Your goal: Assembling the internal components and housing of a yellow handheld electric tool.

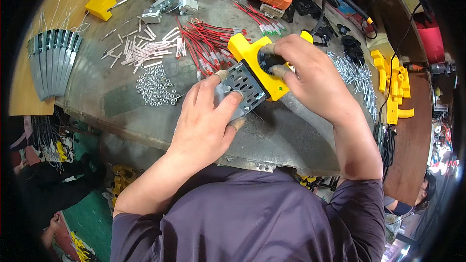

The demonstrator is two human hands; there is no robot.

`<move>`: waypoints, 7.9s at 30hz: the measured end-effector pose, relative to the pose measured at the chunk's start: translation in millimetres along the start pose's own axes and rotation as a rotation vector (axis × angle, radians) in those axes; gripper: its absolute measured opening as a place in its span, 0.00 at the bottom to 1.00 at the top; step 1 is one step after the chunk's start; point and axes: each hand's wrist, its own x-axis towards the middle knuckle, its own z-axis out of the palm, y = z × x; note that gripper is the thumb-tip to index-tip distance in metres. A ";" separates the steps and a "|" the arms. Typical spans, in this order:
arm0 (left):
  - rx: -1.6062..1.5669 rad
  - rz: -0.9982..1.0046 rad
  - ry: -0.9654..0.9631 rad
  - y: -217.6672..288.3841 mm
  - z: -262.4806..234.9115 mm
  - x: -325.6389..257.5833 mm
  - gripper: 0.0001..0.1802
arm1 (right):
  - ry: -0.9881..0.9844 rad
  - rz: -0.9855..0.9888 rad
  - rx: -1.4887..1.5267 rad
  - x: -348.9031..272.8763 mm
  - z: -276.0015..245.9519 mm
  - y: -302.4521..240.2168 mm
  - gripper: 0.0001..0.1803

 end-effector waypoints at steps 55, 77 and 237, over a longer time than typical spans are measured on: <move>0.101 -0.004 0.000 5.2 3.9 -1.9 0.27 | -0.532 -0.440 -0.685 39.7 -26.5 3.9 0.16; 0.081 0.039 0.039 5.5 1.5 0.6 0.27 | 0.436 -0.146 -0.685 85.2 -57.7 93.5 0.22; 0.279 0.403 0.328 -16.4 -92.3 -135.0 0.38 | 0.555 0.028 -0.192 -229.5 -76.0 18.3 0.22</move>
